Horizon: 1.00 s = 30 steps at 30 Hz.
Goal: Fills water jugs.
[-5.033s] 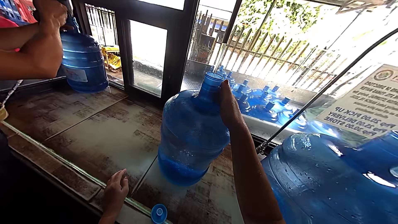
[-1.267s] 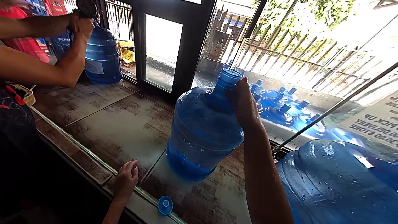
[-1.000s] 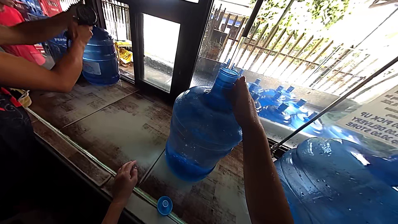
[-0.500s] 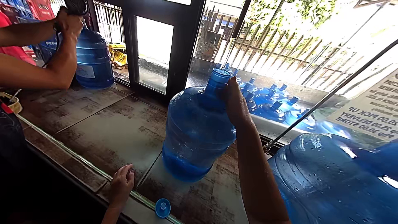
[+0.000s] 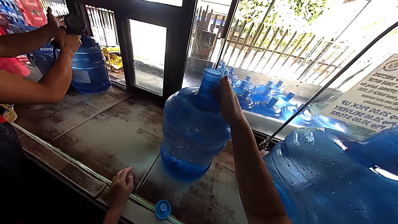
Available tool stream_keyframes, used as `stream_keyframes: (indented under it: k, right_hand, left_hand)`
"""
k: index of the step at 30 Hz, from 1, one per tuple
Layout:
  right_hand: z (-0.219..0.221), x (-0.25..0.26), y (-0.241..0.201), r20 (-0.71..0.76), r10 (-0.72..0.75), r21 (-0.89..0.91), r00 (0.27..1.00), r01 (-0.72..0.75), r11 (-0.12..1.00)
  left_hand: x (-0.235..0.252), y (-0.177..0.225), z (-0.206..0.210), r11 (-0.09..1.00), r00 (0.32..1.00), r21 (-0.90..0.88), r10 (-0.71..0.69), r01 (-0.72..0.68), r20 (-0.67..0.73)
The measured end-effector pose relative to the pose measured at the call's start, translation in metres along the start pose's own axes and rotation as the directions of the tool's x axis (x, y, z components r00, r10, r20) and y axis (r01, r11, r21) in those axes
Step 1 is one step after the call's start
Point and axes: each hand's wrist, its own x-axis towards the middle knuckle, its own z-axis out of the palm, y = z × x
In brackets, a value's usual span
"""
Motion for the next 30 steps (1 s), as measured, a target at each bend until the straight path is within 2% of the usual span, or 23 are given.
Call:
stream_keyframes:
  k: [15, 21, 25, 30]
  right_hand:
    - [0.003, -0.002, -0.003, 0.000, -0.003, 0.019, 1.000, 0.003, 1.000]
    - [0.006, -0.002, -0.004, 0.004, -0.006, 0.017, 1.000, 0.006, 1.000]
    - [0.004, -0.019, -0.016, 0.009, 0.091, -0.099, 0.996, -0.090, 0.991]
    - [0.008, -0.018, -0.016, -0.021, 0.058, -0.128, 0.998, -0.060, 0.990]
  left_hand:
    - [0.001, 0.000, -0.003, 1.000, 1.000, -0.021, -0.001, 0.002, 0.031]
    - [0.002, -0.001, -0.002, 1.000, 1.000, -0.024, 0.009, -0.009, -0.002]
    - [0.003, 0.000, -0.002, 1.000, 1.000, -0.003, -0.009, 0.009, 0.000]
    - [0.004, 0.007, -0.008, 0.998, 0.998, -0.017, -0.069, 0.069, -0.007]
